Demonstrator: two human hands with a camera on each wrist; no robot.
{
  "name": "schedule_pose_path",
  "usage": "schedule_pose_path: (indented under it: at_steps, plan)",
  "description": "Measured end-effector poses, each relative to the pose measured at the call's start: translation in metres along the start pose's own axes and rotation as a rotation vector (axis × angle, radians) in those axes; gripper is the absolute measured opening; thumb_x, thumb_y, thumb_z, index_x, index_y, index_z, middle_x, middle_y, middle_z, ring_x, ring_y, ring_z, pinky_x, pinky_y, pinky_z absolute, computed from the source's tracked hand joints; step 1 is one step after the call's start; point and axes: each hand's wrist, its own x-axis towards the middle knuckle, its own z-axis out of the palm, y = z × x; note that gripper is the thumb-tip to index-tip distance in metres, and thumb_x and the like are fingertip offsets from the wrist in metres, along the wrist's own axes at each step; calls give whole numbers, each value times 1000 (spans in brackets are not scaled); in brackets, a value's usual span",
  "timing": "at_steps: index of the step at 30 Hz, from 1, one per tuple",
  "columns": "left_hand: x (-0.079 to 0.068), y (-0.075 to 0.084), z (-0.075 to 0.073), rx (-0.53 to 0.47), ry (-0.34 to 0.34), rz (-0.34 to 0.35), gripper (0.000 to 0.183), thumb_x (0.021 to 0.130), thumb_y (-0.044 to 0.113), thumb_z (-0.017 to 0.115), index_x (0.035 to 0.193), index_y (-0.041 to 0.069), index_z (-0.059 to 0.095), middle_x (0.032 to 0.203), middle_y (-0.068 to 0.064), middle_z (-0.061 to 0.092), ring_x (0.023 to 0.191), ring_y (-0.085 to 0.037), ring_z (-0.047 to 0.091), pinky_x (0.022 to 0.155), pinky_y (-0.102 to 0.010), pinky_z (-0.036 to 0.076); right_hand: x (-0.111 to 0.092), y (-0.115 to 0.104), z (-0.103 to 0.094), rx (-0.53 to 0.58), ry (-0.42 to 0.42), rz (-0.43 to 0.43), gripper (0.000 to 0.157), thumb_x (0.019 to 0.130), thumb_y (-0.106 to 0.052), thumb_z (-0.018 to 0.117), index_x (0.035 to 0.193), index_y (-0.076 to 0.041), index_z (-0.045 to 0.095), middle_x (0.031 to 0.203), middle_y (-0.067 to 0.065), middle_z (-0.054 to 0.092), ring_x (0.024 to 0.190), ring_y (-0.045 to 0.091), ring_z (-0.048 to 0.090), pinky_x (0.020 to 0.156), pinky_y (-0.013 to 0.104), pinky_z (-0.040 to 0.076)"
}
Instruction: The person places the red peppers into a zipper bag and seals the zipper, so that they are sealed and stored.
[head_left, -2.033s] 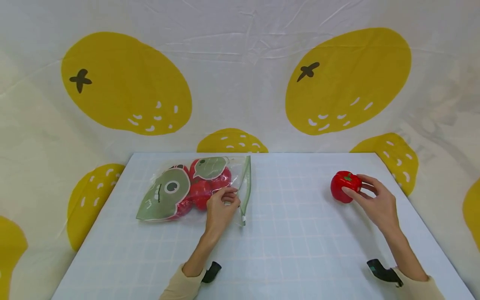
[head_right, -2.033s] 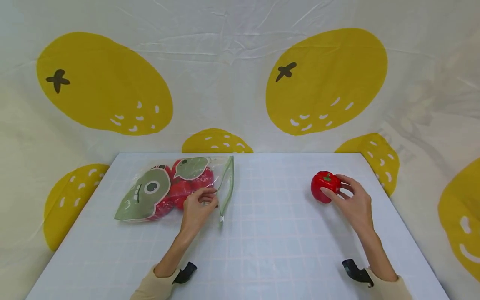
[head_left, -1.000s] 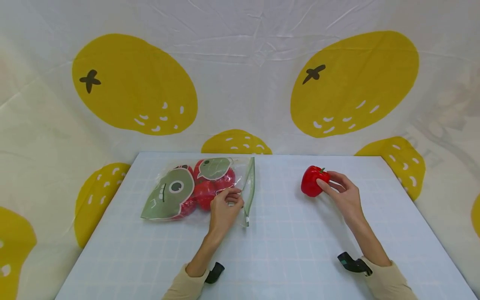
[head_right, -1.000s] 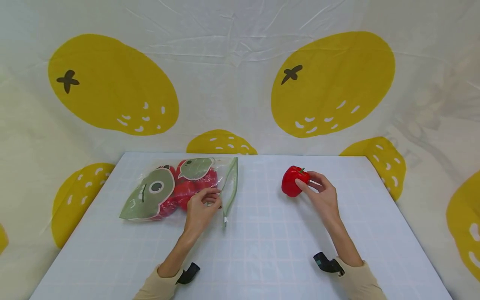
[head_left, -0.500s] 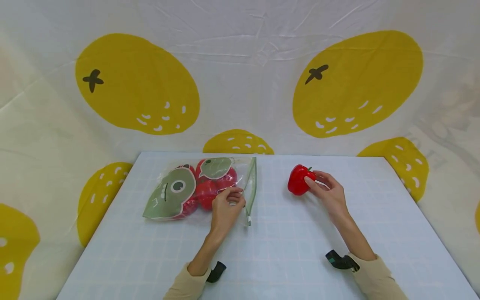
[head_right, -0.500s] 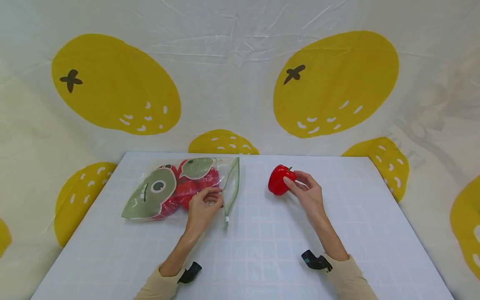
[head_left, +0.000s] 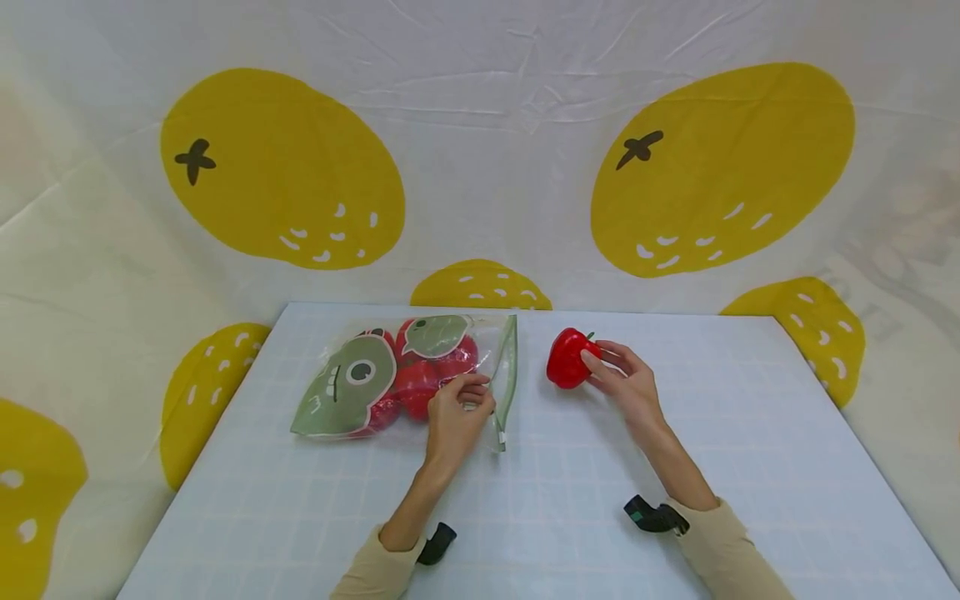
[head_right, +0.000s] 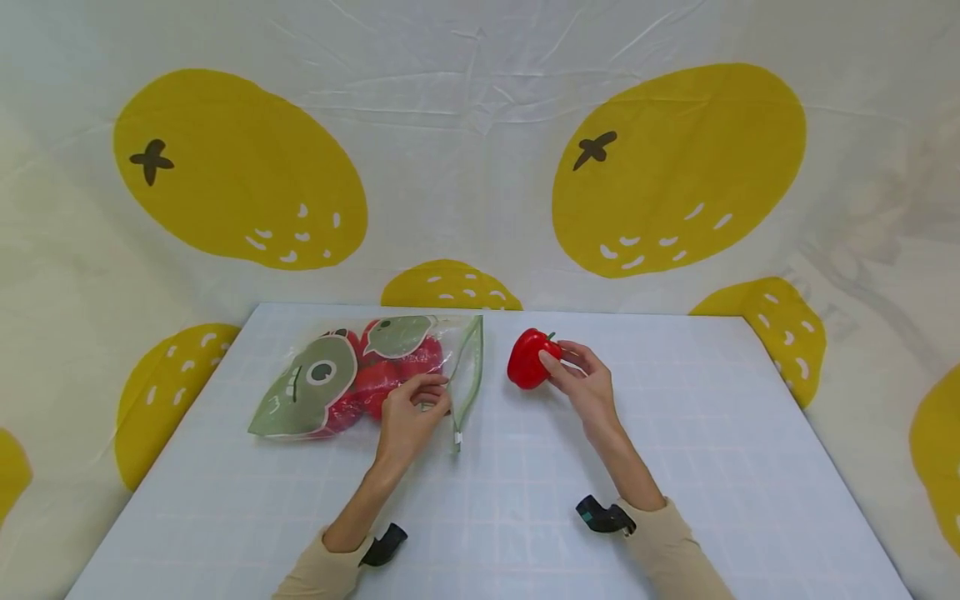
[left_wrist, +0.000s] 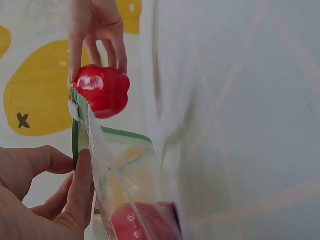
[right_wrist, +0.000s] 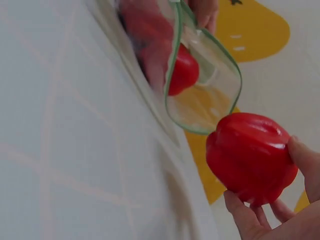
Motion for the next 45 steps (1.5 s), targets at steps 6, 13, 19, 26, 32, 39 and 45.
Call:
schedule_pose_path:
  at_steps: [6,13,19,26,32,39,45]
  plan:
    - [1,1,1,6,8,-3,18,87,4,77,105,5,76,95,-6,76,81,-18,72,74,-22,60,4,1,17,42,-24,-1,80,86,-50,78,149,-13,46,148,10,50,129,25,54,99,38,54]
    - [2,5,2,17,14,-7,18,87,3,77,105,4,76,93,-6,76,81,-18,72,75,-23,60,7,1,37,48,-50,-1,75,87,-47,79,146,-13,49,146,9,52,129,26,55,94,34,57]
    - [1,7,2,-1,12,-1,17,88,4,77,105,4,75,93,-7,76,81,-19,72,76,-26,61,8,2,52,37,-80,5,69,90,-43,79,145,-13,50,146,10,53,130,28,55,95,34,57]
    - [-1,9,1,1,4,-2,20,89,6,77,108,4,75,101,-8,76,85,-21,73,79,-29,61,10,5,66,18,-145,-18,67,92,-39,77,147,-11,49,147,13,52,130,30,55,96,34,56]
    - [0,8,1,-18,10,9,21,89,5,77,110,3,74,101,-8,76,85,-20,73,78,-26,61,9,10,80,-32,-172,-59,64,90,-41,78,142,-12,54,141,11,56,125,30,59,95,35,57]
    - [-1,6,1,-35,9,29,22,89,6,77,111,4,74,100,-7,75,87,-19,73,79,-26,61,8,12,91,-69,-224,-94,63,91,-42,78,142,-12,55,140,12,57,123,31,61,97,36,56]
    - [-1,5,1,-50,15,53,22,89,3,76,111,5,74,100,-8,75,87,-20,72,81,-28,61,8,11,93,-129,-240,-142,62,91,-42,77,141,-12,57,140,12,58,122,32,62,100,42,55]
